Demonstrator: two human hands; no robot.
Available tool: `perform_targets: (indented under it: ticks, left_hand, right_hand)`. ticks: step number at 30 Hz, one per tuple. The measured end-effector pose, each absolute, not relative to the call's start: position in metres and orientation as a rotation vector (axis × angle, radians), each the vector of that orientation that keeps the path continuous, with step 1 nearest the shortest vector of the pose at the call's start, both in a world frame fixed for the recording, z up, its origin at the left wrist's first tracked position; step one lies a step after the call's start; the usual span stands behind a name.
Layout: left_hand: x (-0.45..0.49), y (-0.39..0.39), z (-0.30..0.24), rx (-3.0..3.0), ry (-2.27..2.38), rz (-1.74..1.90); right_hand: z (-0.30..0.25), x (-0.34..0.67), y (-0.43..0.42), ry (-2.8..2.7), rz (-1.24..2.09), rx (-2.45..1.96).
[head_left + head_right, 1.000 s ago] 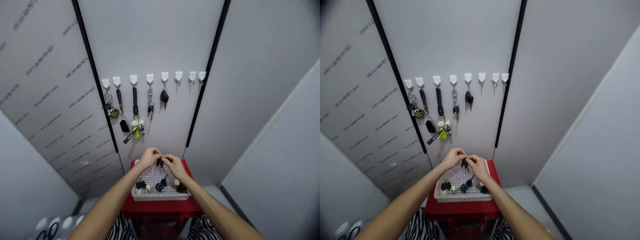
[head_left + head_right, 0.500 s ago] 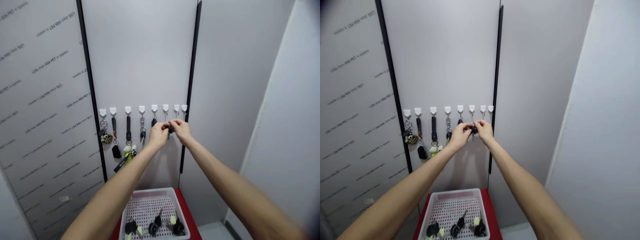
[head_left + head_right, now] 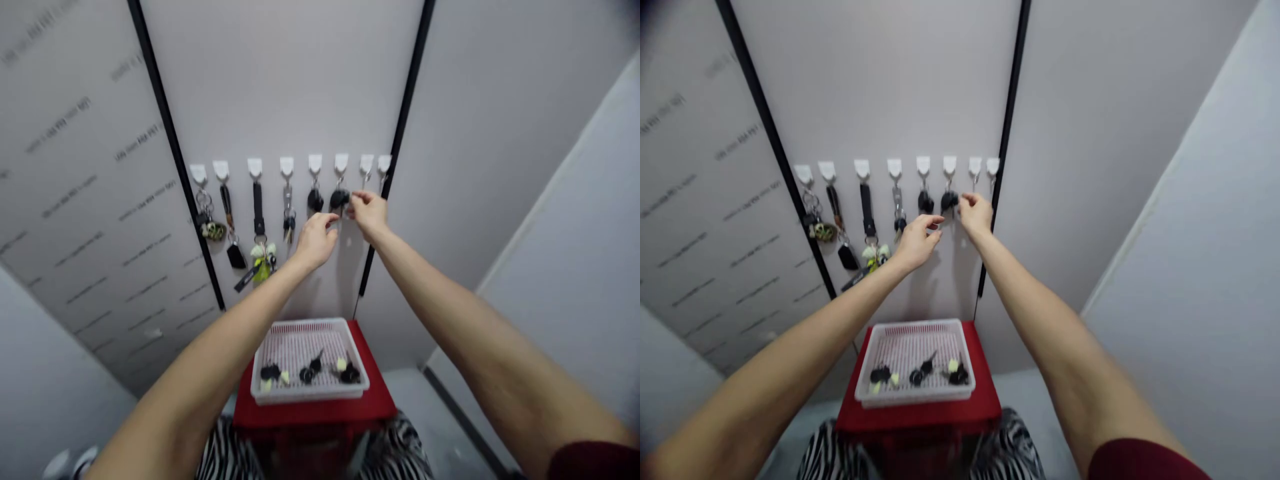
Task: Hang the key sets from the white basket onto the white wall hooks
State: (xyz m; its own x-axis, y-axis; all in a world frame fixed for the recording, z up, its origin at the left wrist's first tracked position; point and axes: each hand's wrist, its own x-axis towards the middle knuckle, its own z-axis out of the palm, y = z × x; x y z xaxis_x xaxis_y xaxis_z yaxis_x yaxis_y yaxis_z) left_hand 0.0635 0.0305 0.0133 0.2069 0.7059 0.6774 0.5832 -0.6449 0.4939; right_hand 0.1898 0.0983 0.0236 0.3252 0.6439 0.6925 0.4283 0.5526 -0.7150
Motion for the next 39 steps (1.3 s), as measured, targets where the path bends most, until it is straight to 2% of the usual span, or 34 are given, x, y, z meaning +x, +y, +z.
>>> perform_targets:
  ticks: [4,7,11,17,27,34,39]
  left_hand:
    - [0.031,0.01,-0.08,2.284,1.316,1.069]
    - [0.009,-0.006,-0.147,2.136,1.497,0.719]
    - [-0.003,-0.021,-0.193,2.047,1.485,0.411]
    - [-0.004,-0.03,-0.193,2.08,1.362,0.271]
    - [-0.002,-0.029,-0.199,2.287,1.317,0.174]
    - [0.008,-0.02,-0.195,1.954,1.334,0.511]
    - [0.019,-0.004,-0.165,1.639,1.224,0.841]
  right_hand:
    - [-0.062,0.188,0.059,-1.444,0.281,-1.222]
    - [-0.131,0.177,0.017,-1.818,0.537,-1.369]
    - [-0.184,0.164,-0.016,-2.296,0.577,-1.355]
    - [-0.191,0.16,-0.024,-2.558,0.541,-1.25]
    - [-0.193,0.152,-0.026,-2.578,0.657,-1.27]
    - [-0.196,0.15,-0.022,-2.28,0.795,-1.338]
    - [-0.171,0.156,-0.023,-1.864,0.982,-1.166]
